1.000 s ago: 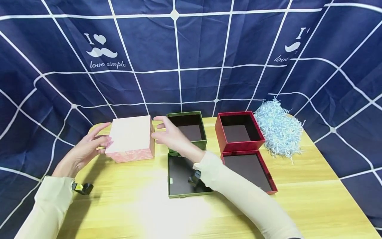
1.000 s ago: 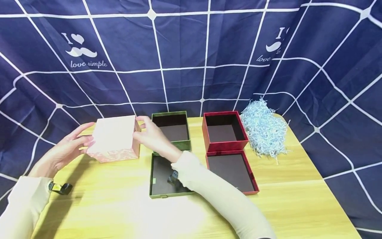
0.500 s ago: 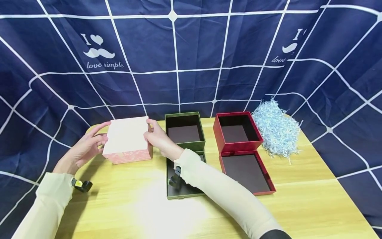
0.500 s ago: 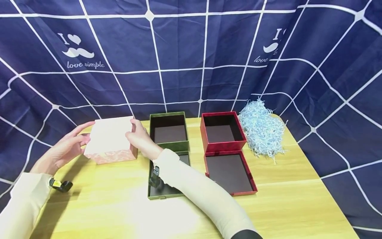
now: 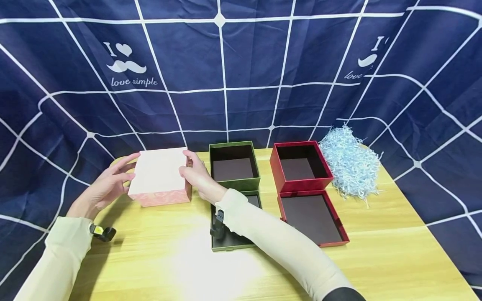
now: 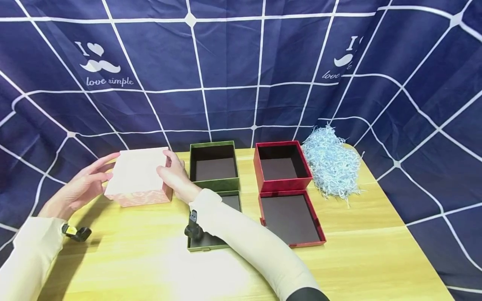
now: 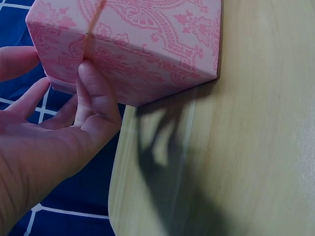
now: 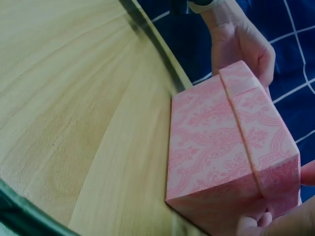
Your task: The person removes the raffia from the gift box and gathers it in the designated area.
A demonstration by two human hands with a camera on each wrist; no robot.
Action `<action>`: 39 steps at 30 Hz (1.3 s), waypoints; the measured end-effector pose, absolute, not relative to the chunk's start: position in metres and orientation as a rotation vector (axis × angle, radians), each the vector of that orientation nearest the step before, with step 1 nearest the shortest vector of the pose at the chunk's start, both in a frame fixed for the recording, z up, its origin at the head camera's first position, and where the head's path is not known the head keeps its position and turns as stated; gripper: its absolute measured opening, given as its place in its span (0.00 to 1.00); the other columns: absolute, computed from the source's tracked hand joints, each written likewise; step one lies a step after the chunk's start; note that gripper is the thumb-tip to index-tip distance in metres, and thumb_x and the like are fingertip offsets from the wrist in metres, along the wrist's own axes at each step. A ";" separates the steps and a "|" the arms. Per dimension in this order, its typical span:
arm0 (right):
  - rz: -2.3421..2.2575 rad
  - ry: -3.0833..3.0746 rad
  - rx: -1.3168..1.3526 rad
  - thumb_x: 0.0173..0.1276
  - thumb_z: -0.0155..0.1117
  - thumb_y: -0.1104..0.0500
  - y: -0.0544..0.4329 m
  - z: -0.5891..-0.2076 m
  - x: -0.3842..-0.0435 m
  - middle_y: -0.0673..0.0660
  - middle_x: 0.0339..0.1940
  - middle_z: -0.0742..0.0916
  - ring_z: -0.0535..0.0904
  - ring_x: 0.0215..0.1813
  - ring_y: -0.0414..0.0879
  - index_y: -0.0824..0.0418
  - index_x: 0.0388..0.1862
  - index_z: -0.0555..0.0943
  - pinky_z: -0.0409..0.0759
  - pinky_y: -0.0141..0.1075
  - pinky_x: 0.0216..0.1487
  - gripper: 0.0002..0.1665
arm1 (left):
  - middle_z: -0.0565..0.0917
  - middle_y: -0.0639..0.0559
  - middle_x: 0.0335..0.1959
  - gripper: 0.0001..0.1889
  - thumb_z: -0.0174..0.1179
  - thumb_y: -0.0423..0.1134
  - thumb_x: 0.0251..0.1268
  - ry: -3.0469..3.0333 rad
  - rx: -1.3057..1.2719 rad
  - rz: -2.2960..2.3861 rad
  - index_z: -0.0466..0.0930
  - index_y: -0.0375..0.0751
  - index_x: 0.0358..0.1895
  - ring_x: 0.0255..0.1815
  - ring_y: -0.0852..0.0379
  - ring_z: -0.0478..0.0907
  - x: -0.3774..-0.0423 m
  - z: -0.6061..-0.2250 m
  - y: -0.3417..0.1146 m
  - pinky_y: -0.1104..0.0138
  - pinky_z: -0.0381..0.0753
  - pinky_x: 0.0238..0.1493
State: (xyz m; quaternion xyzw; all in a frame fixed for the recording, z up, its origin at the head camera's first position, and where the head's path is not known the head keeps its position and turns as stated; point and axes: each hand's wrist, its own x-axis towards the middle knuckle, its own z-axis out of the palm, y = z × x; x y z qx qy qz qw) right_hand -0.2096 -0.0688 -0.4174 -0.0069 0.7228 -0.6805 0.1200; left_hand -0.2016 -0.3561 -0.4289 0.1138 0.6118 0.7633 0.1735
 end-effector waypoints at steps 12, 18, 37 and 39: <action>-2.004 2.088 -0.033 0.61 0.58 0.73 -0.066 -0.416 -0.213 0.58 0.74 0.77 0.72 0.64 0.49 0.53 0.86 0.70 0.70 0.41 0.65 0.51 | 0.82 0.53 0.64 0.33 0.46 0.18 0.81 1.669 0.295 2.240 0.79 0.53 0.76 0.58 0.56 0.83 -0.206 -0.426 -0.354 0.60 0.86 0.49; -2.000 2.091 -0.050 0.62 0.58 0.72 -0.066 -0.414 -0.213 0.58 0.75 0.77 0.71 0.65 0.48 0.53 0.86 0.69 0.69 0.40 0.64 0.50 | 0.83 0.53 0.63 0.33 0.46 0.17 0.81 1.648 0.293 2.253 0.80 0.53 0.76 0.57 0.55 0.84 -0.205 -0.421 -0.353 0.58 0.87 0.49; -1.970 2.191 -0.140 0.64 0.59 0.72 -0.060 -0.383 -0.210 0.56 0.73 0.77 0.70 0.67 0.49 0.49 0.86 0.70 0.71 0.41 0.63 0.50 | 0.88 0.44 0.61 0.29 0.45 0.16 0.81 1.544 0.386 2.447 0.80 0.45 0.72 0.58 0.54 0.87 -0.196 -0.396 -0.354 0.60 0.88 0.52; -1.980 2.184 -0.163 0.65 0.59 0.72 -0.058 -0.380 -0.209 0.56 0.72 0.76 0.72 0.63 0.51 0.50 0.87 0.69 0.72 0.41 0.60 0.50 | 0.89 0.44 0.58 0.23 0.47 0.17 0.81 1.533 0.317 2.443 0.85 0.40 0.65 0.57 0.55 0.88 -0.194 -0.393 -0.355 0.63 0.87 0.54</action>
